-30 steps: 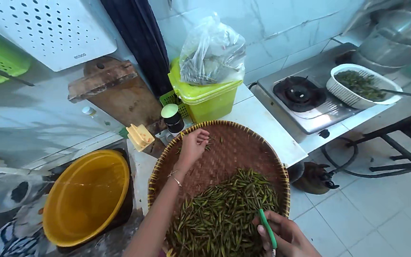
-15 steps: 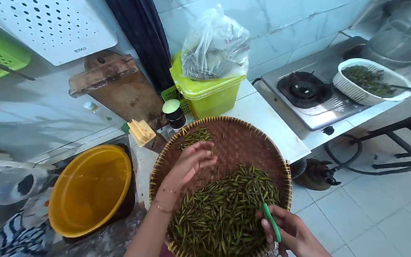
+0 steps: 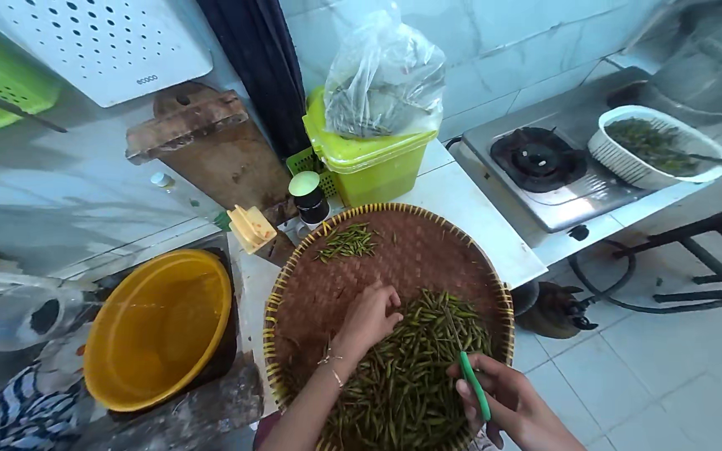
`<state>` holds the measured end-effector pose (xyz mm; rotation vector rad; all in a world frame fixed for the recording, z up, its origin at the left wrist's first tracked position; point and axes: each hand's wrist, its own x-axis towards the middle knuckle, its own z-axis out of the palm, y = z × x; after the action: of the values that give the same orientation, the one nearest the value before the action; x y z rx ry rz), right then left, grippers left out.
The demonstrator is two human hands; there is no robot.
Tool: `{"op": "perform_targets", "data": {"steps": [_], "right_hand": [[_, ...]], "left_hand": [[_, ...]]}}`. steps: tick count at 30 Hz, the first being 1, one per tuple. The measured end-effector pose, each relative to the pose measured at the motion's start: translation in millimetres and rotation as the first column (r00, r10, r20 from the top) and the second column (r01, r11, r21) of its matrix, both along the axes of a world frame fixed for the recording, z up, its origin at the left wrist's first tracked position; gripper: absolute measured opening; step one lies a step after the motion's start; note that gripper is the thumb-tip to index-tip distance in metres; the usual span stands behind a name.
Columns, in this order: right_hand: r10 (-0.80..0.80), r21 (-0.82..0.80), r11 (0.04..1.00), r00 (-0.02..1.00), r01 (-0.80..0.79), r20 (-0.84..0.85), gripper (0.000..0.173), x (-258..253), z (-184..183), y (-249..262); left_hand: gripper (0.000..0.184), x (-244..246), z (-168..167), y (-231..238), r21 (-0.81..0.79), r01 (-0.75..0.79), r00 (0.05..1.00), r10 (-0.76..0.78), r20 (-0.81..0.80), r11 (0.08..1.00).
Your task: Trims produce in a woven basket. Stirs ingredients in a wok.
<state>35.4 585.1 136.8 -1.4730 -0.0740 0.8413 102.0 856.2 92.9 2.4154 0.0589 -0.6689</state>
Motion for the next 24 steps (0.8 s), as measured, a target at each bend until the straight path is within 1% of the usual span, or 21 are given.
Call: {"op": "perform_targets", "data": {"steps": [3,5,6,8,9,11,12,14,18,21,24], "right_hand": [[-0.008,-0.003,1.0,1.0,0.008,0.028,0.028,-2,2,-3],[0.01,-0.006,1.0,1.0,-0.009,0.022,0.029,-8,0,-8],[0.042,-0.007,0.999,0.999,-0.042,0.02,0.03,-10,-1,-9],[0.116,-0.014,0.993,0.993,-0.115,0.02,0.034,-13,-5,-11],[0.145,-0.02,0.989,0.989,-0.145,0.023,0.034,-15,-6,-11],[0.18,-0.022,0.984,0.983,-0.18,0.03,0.034,-19,-9,-8],[0.187,-0.015,0.982,0.982,-0.187,0.032,0.034,-19,-10,-5],[0.193,-0.004,0.981,0.981,-0.193,0.027,0.034,-19,-12,-1],[0.198,0.004,0.98,0.98,-0.198,0.02,0.032,-15,-8,3],[0.179,0.008,0.984,0.984,-0.179,0.023,0.031,-14,-7,2],[0.151,0.025,0.988,0.989,-0.15,-0.008,0.029,-16,-6,-3]], "left_hand": [[0.028,4,1,-7,0.096,0.056,0.995,-0.047,-0.092,0.994],[0.028,-1,7,-6,0.116,0.055,0.994,-0.043,-0.104,0.992],[0.029,-4,10,-4,0.1,0.03,0.996,-0.021,-0.088,0.995],[0.028,-10,20,2,0.001,-0.044,0.998,0.044,-0.034,0.999],[0.026,-15,24,4,-0.092,-0.077,0.997,0.078,-0.001,0.993],[0.021,-27,36,3,-0.308,-0.125,0.989,0.143,0.037,0.943],[0.018,-32,42,2,-0.39,-0.129,0.986,0.159,0.045,0.912],[0.016,-41,52,0,-0.488,-0.127,0.981,0.181,0.064,0.864],[0.015,-49,58,-4,-0.533,-0.117,0.98,0.183,0.074,0.838],[0.014,-50,56,-9,-0.538,-0.114,0.983,0.175,0.063,0.835],[0.014,-50,55,-13,-0.531,-0.121,0.982,0.178,0.058,0.839]]}}
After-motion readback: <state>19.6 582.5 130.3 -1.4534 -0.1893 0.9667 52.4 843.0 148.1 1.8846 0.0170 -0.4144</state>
